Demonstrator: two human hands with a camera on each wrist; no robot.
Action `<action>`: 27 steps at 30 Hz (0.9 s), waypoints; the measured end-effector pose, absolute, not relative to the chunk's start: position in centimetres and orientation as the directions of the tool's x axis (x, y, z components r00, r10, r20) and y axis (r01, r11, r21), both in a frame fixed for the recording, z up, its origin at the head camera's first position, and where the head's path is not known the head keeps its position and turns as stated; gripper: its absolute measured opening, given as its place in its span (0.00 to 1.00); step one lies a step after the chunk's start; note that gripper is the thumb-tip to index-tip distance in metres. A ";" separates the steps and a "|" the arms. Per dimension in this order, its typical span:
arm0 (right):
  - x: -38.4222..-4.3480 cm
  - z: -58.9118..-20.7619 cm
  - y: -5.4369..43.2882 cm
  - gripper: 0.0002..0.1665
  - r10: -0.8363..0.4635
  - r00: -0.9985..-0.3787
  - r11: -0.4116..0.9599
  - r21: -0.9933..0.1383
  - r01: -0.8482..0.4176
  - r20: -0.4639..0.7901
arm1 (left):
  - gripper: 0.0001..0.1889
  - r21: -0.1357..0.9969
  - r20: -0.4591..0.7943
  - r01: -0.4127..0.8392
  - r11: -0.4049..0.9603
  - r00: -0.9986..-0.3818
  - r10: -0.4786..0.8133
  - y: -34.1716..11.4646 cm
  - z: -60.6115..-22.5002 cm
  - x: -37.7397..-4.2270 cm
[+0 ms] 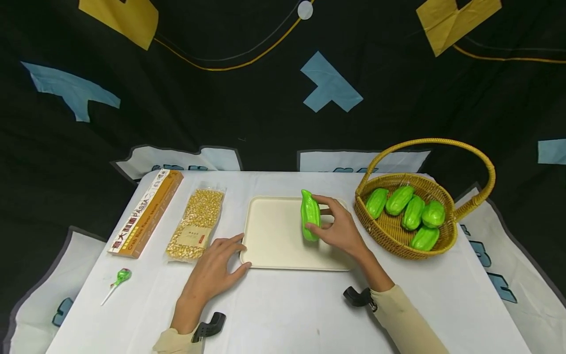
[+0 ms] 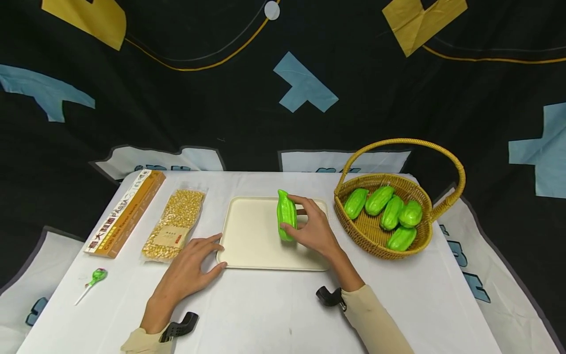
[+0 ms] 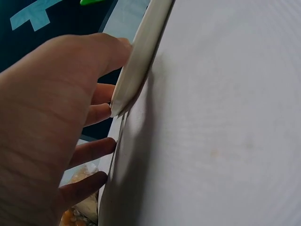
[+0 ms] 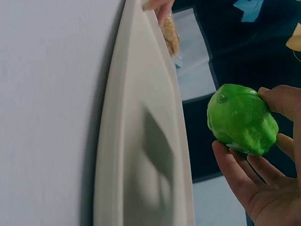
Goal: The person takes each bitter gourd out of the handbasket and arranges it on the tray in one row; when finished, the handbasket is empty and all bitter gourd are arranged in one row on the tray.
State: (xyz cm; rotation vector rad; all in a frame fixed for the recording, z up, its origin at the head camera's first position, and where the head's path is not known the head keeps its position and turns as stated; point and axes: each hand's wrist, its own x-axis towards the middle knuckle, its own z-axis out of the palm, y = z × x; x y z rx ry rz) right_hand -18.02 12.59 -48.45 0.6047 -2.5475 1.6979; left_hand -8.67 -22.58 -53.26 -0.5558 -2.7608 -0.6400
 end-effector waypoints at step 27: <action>-19.8 -50.6 4.7 0.43 -0.351 -0.919 0.356 -0.883 -0.307 0.178 | 0.21 0.353 0.309 0.395 0.848 -0.905 0.293 -22.5 -53.3 -8.6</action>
